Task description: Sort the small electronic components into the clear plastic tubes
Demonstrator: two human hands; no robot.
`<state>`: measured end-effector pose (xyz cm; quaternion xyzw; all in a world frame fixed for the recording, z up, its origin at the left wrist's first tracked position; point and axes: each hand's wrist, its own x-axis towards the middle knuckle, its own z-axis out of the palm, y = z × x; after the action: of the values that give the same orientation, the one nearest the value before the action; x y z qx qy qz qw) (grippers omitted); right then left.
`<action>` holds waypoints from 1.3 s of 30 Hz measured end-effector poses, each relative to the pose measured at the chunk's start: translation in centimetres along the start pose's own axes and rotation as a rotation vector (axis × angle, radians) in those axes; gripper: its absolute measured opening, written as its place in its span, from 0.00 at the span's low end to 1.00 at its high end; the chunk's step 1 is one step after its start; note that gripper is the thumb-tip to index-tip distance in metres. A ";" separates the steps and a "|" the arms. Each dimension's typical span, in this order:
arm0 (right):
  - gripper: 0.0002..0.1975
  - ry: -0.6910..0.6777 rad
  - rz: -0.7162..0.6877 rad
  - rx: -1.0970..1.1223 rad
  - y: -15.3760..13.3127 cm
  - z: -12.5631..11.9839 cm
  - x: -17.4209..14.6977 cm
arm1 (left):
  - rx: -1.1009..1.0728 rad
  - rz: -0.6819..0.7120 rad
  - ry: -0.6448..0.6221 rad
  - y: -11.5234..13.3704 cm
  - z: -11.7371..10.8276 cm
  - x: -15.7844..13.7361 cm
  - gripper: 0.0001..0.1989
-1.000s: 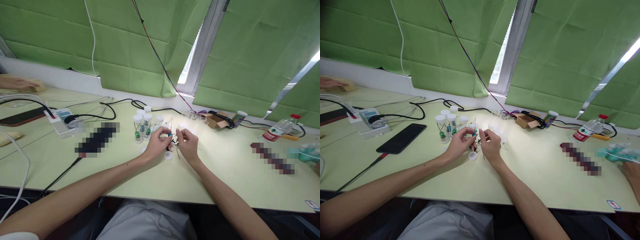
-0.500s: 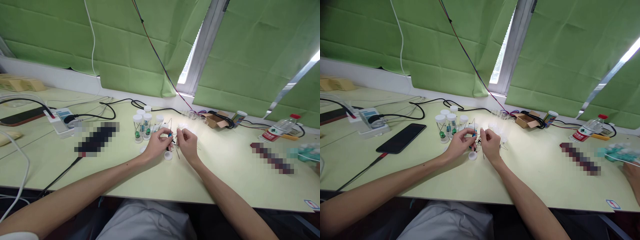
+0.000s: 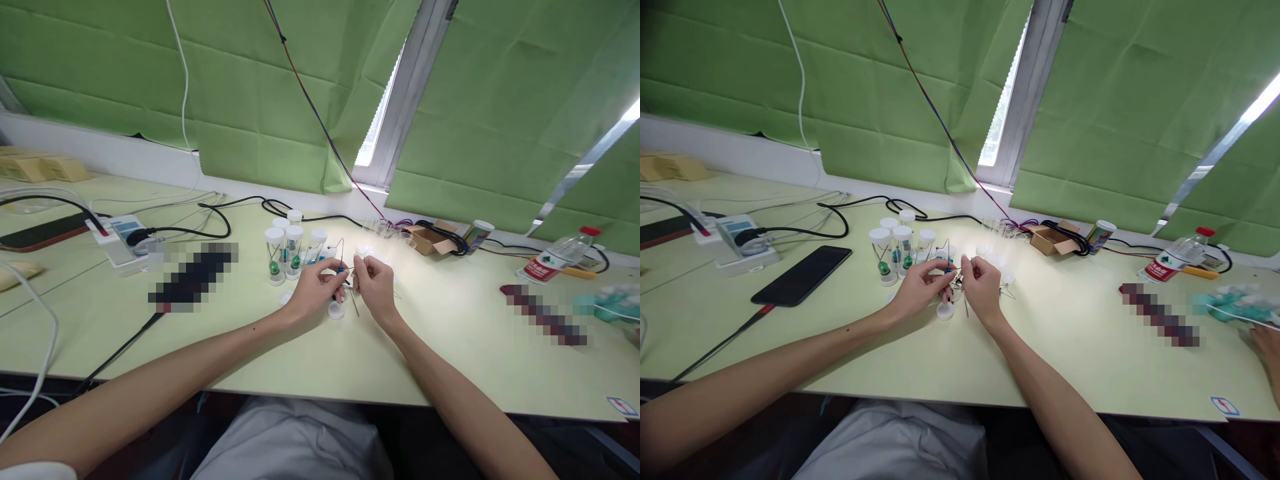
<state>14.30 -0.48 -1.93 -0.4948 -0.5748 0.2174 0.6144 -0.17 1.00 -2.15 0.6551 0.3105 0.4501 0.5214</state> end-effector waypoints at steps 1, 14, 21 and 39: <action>0.23 -0.003 0.001 -0.003 0.0 0.0 0.0 | 0.003 -0.003 0.001 0.0 0.0 0.0 0.14; 0.23 -0.037 0.007 -0.041 0.4 0.0 0.1 | 0.012 -0.012 0.044 0.2 0.2 0.0 0.15; 0.24 -0.058 0.012 -0.050 0.4 0.0 0.0 | -0.003 -0.023 0.074 0.2 0.2 0.0 0.16; 0.25 -0.096 0.018 -0.043 0.4 0.0 0.1 | 0.029 -0.026 0.078 0.5 0.2 -0.2 0.16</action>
<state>14.40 -0.21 -2.27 -0.5021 -0.6036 0.2338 0.5735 -0.07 0.60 -1.68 0.6404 0.3457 0.4641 0.5050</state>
